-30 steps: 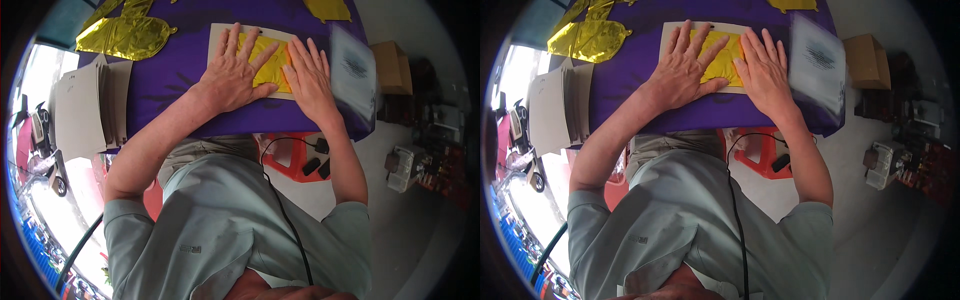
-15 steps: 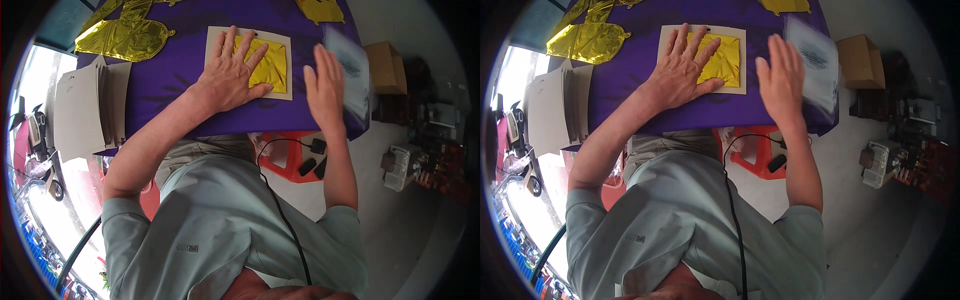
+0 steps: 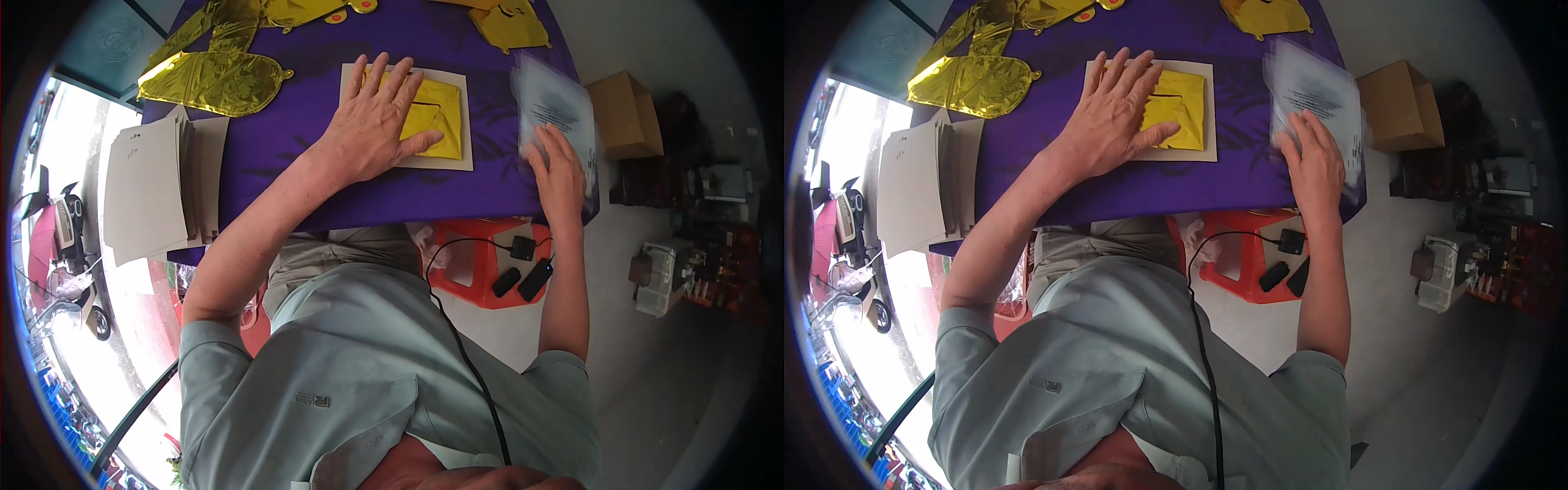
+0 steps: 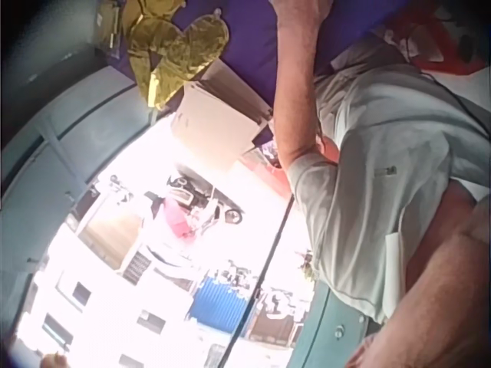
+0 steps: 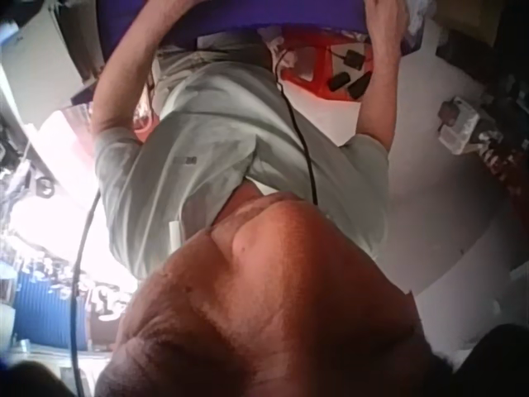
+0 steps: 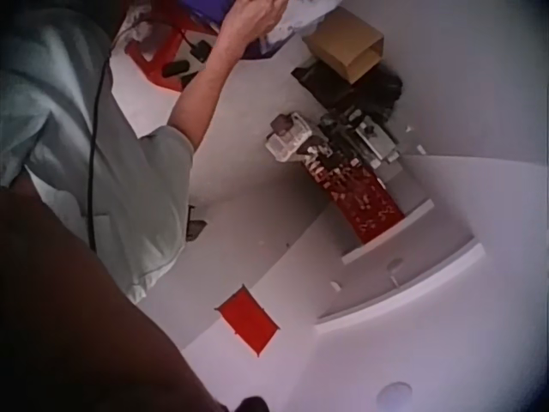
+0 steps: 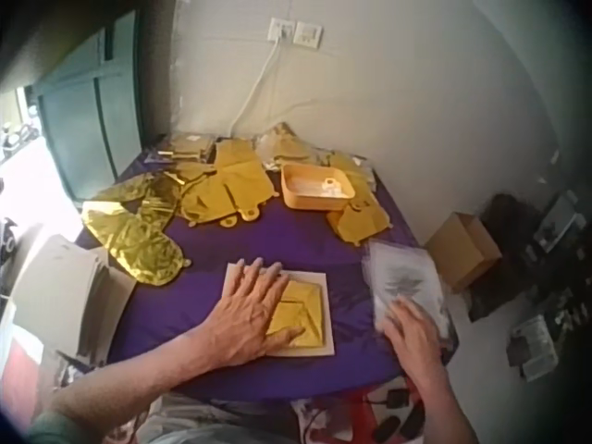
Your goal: The person folds a foil balloon by hand, places it onto a cardboard sheet, and inserts both into a plastic sleeve. The person then lays out and folds another foil balloon on the table.
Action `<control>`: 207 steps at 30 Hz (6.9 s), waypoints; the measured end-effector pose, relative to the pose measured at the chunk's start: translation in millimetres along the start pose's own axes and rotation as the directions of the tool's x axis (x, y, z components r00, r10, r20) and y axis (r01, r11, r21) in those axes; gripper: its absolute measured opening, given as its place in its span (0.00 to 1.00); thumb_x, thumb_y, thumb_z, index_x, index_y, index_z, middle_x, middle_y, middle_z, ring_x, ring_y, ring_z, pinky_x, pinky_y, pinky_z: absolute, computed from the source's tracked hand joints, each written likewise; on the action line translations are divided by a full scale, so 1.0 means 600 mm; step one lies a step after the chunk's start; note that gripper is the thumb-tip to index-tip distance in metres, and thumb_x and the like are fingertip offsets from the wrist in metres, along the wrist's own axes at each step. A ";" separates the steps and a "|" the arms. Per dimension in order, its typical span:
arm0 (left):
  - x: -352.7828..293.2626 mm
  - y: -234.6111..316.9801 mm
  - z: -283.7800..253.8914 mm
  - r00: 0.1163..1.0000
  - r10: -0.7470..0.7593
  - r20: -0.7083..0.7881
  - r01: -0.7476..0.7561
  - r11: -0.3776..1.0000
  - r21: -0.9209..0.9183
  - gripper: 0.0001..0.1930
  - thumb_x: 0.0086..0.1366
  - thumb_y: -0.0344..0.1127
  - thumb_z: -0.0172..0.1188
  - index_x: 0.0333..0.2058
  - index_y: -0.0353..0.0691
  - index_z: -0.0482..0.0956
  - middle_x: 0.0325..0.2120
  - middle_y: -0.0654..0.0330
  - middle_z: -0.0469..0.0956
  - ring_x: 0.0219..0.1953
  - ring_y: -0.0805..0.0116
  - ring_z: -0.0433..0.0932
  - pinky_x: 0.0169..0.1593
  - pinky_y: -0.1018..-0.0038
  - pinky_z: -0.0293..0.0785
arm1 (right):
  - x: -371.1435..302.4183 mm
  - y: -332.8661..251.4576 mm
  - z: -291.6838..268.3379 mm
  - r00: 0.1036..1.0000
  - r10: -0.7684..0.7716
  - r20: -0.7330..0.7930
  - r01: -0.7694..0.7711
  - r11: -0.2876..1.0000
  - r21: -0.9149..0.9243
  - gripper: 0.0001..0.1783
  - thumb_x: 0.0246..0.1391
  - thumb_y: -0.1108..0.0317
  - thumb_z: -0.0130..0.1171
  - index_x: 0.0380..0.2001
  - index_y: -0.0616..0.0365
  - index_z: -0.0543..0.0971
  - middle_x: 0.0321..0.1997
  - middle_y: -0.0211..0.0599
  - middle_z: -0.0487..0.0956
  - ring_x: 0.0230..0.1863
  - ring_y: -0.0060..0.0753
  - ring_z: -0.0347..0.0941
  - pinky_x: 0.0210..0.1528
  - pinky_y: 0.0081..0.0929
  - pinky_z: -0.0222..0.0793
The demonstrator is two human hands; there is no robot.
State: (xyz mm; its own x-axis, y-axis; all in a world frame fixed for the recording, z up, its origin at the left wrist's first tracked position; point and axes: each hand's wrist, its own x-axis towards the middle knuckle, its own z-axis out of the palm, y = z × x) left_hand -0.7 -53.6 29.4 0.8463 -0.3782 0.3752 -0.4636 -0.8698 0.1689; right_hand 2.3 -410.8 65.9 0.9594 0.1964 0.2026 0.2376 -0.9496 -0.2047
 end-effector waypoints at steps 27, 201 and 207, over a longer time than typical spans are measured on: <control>-0.088 -0.024 -0.143 0.803 -0.592 -0.070 0.317 0.523 -0.791 0.15 0.83 0.37 0.61 0.57 0.32 0.87 0.44 0.57 0.91 0.46 0.76 0.84 0.52 0.76 0.79 | 0.038 0.090 -0.027 0.949 0.236 -0.210 -0.190 0.957 0.219 0.20 0.77 0.53 0.64 0.52 0.60 0.88 0.45 0.44 0.91 0.48 0.33 0.88 0.53 0.36 0.78; -0.068 0.056 -0.078 0.999 -0.046 -0.008 0.045 0.998 -0.041 0.07 0.70 0.39 0.69 0.42 0.45 0.87 0.39 0.60 0.81 0.42 0.55 0.83 0.44 0.59 0.83 | -0.229 -0.095 0.024 0.734 0.008 0.679 -0.661 -0.224 0.716 0.25 0.70 0.70 0.66 0.68 0.60 0.78 0.62 0.34 0.84 0.59 0.26 0.81 0.65 0.33 0.77; -0.089 0.065 -0.089 0.996 -0.086 0.027 0.089 0.984 -0.153 0.08 0.68 0.37 0.71 0.42 0.44 0.86 0.38 0.60 0.82 0.43 0.55 0.84 0.45 0.59 0.83 | -0.240 -0.091 0.037 0.814 0.088 0.574 -0.551 -0.193 0.812 0.28 0.73 0.70 0.64 0.73 0.62 0.74 0.69 0.38 0.81 0.68 0.31 0.79 0.72 0.36 0.73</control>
State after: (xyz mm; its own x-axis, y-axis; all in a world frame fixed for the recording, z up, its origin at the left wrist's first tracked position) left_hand -78.1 -50.3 64.6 0.8897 -0.3102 0.3349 -0.4210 -0.8414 0.3389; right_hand -145.2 -382.0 26.6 0.8894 0.2169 -0.4023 -0.4510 0.2737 -0.8495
